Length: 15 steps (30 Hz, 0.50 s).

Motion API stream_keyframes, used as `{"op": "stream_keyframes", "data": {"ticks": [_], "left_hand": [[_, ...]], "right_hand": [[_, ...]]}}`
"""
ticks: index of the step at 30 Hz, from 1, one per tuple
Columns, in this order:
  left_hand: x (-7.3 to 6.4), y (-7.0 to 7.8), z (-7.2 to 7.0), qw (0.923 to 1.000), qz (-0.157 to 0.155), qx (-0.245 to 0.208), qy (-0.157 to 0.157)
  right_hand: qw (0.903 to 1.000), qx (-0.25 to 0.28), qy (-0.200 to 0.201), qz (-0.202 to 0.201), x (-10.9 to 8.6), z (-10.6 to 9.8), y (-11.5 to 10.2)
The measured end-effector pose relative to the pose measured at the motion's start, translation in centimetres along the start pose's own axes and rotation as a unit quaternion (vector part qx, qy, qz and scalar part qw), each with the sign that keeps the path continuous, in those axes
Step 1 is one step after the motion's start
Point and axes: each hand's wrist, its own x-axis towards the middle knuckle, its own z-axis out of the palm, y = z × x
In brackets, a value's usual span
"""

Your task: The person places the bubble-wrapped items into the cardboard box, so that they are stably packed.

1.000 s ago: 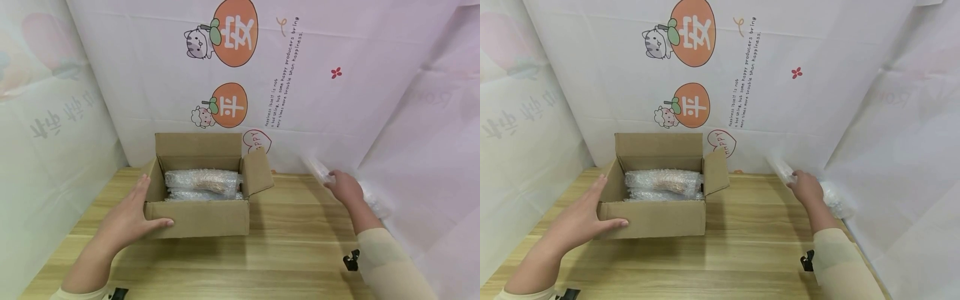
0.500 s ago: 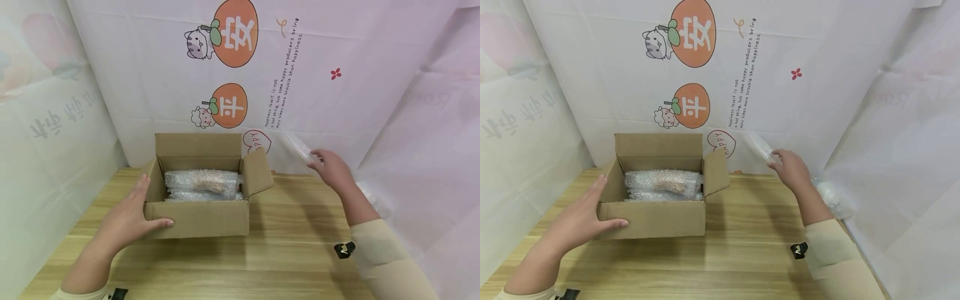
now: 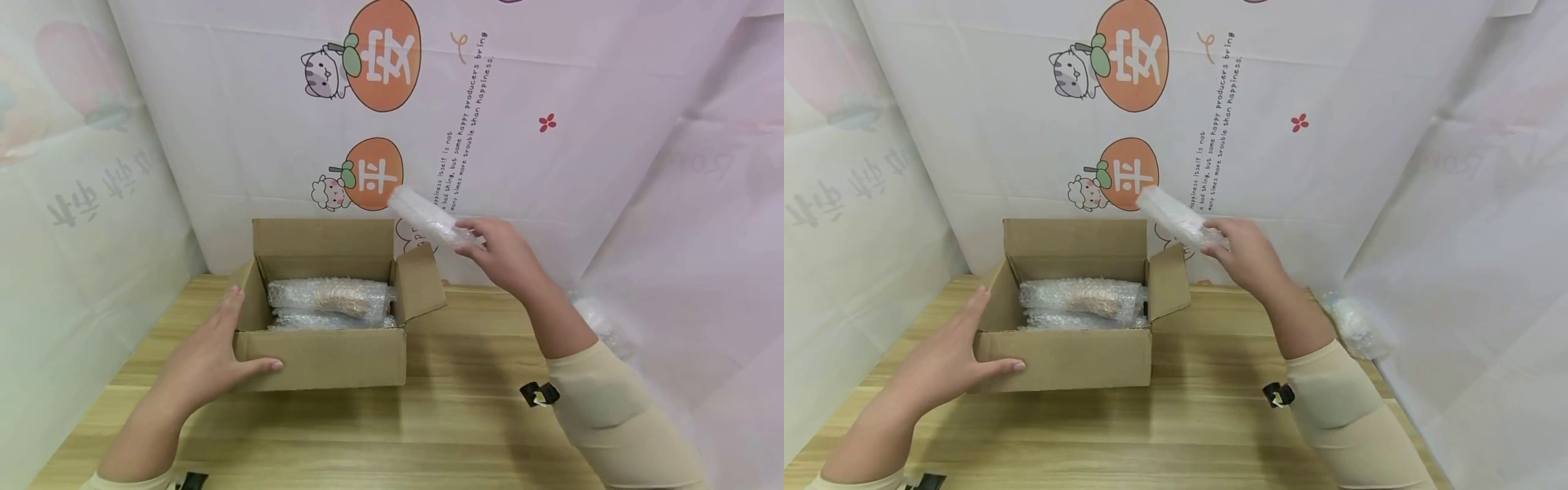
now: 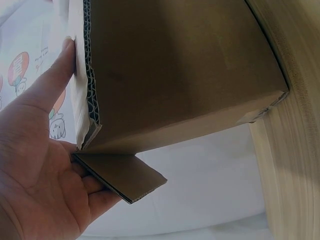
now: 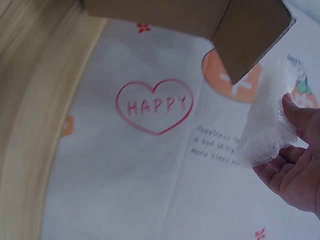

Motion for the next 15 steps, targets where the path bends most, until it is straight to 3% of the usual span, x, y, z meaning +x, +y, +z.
{"op": "stream_keyframes", "data": {"ticks": [7, 15], "left_hand": [[0.0, -0.2, 0.1, 1.0, -0.002, -0.001, -0.001], [0.0, -0.3, 0.2, 1.0, 0.001, -0.002, 0.001]], "right_hand": [[0.9974, -0.029, -0.024, -0.061, 1.0, 0.7, -4.7], [0.9866, -0.047, -0.03, -0.153, 1.7, 2.2, -8.0]]}}
